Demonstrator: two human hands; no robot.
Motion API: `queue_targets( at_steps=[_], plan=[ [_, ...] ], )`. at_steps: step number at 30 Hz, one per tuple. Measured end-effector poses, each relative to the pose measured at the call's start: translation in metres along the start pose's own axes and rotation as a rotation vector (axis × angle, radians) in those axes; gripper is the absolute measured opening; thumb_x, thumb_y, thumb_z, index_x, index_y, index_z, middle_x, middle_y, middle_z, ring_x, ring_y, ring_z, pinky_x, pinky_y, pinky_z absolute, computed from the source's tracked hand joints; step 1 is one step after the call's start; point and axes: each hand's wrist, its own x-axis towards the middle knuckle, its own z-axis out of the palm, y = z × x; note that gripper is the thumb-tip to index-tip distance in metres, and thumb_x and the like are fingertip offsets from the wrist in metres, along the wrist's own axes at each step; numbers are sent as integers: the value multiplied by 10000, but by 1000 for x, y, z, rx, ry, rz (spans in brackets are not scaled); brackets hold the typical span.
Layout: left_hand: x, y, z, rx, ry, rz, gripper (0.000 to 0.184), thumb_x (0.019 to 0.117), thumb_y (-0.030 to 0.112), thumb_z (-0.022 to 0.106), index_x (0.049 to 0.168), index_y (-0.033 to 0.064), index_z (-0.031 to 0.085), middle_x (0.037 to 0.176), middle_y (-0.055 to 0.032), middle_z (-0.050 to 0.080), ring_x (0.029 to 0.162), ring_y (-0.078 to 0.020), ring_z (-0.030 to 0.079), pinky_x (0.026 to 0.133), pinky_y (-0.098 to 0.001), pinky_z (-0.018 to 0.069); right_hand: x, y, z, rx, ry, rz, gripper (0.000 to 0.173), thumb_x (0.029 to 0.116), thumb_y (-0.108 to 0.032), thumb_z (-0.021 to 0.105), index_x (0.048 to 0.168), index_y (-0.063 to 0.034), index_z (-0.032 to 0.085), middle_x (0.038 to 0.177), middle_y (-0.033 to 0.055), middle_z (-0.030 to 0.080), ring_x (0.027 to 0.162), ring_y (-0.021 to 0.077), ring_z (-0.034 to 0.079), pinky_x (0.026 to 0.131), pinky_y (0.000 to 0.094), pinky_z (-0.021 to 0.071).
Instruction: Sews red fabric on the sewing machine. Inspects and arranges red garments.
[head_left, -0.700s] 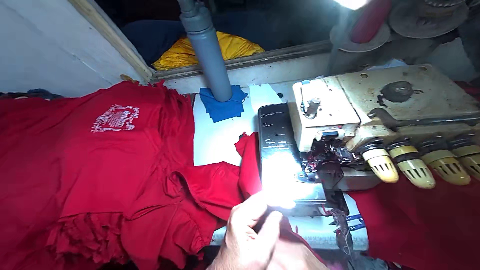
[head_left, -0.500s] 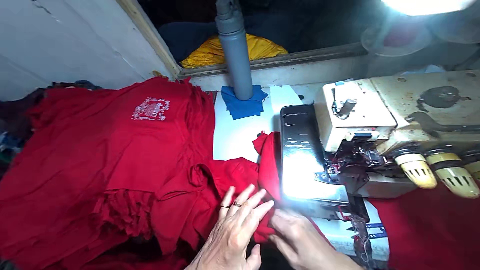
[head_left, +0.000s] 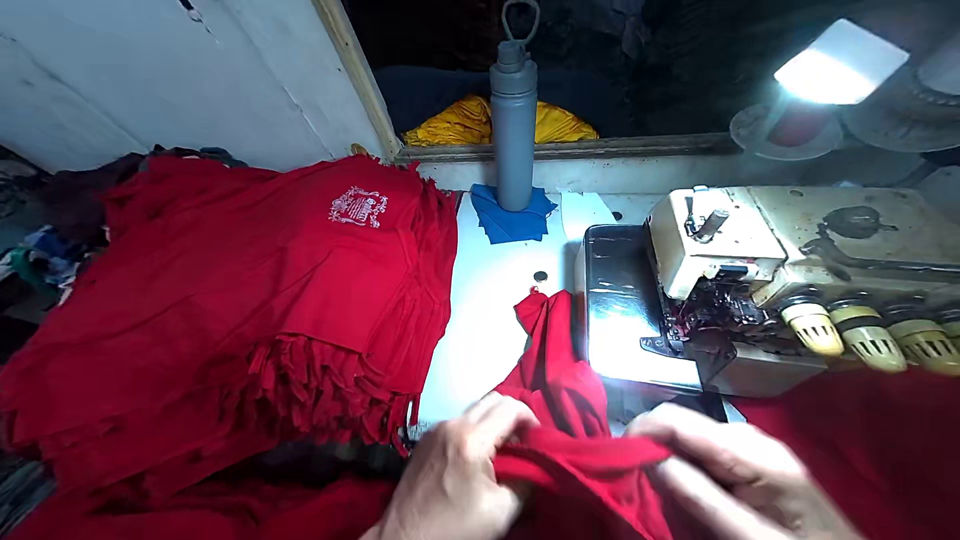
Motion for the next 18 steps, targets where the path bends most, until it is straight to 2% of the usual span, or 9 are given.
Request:
queue_targets(
  at_steps=[2, 4, 5, 6, 8, 9, 13, 15, 18],
  plan=[
    [-13, -12, 2, 142, 91, -113, 181, 775, 245, 694, 911, 140, 753, 869, -1, 737, 785, -152, 717, 638, -406, 583, 11, -11, -6, 47, 92, -7, 183, 1035, -103, 523, 1054, -42, 695, 873, -40, 692, 792, -59, 617, 717, 114, 524],
    [-19, -16, 1, -69, 139, -265, 155, 836, 193, 692, 943, 110, 766, 888, 40, 747, 846, -50, 707, 755, -288, 587, 25, -16, -4, 62, 143, -1, 163, 1018, -171, 540, 1017, -141, 699, 797, -107, 647, 711, -70, 592, 634, 96, 503],
    [-21, -14, -2, -299, 163, -326, 183, 881, 174, 699, 1026, 72, 743, 954, 41, 748, 911, -18, 702, 822, -225, 588, 32, -18, -2, 98, 159, 16, 152, 1009, -166, 548, 994, -158, 698, 757, -105, 634, 659, -50, 587, 581, 104, 495],
    [-25, -12, -3, -492, 215, -325, 289, 913, 195, 694, 1158, 43, 699, 1073, 4, 744, 1014, -54, 700, 893, -245, 585, 38, -22, 1, 136, 164, 36, 160, 1005, -149, 551, 981, -159, 710, 739, -92, 643, 634, -26, 597, 553, 118, 500],
    [-36, -7, -1, -498, 338, -158, 501, 966, 393, 641, 1367, 95, 607, 1355, -20, 657, 1273, -113, 602, 1062, -311, 511, 49, -32, 5, 186, 152, 57, 188, 1003, -112, 538, 953, -145, 716, 711, -75, 642, 603, -9, 592, 518, 121, 487],
    [-40, -2, 1, -410, 382, -75, 512, 967, 481, 626, 1367, 162, 610, 1420, 0, 619, 1344, -118, 547, 1115, -332, 469, 53, -38, 7, 211, 136, 64, 193, 1010, -101, 534, 943, -133, 713, 704, -66, 642, 595, -5, 592, 509, 121, 484],
    [-68, 6, 26, -124, 230, 27, 479, 892, 652, 616, 1105, 234, 710, 1345, -130, 637, 1330, -255, 552, 1153, -607, 317, 70, -60, 16, 200, 61, 16, 187, 1017, -100, 524, 946, -119, 696, 682, -65, 616, 563, -9, 562, 477, 122, 454],
    [-84, -5, 31, -55, 139, -9, 603, 949, 742, 436, 1029, 217, 721, 1332, -159, 640, 1294, -288, 572, 1112, -606, 361, 78, -71, 14, 204, 67, 39, 206, 1023, -84, 515, 945, -109, 704, 680, -53, 633, 541, -3, 564, 448, 134, 454],
    [-104, -26, 5, 205, 46, -41, 741, 965, 761, 315, 949, 156, 742, 1294, -170, 684, 1312, -374, 583, 1139, -726, 269, 90, -83, 8, 296, 143, 156, 244, 1037, -72, 510, 916, -111, 718, 689, -68, 665, 561, -28, 604, 486, 126, 508]
  ],
)
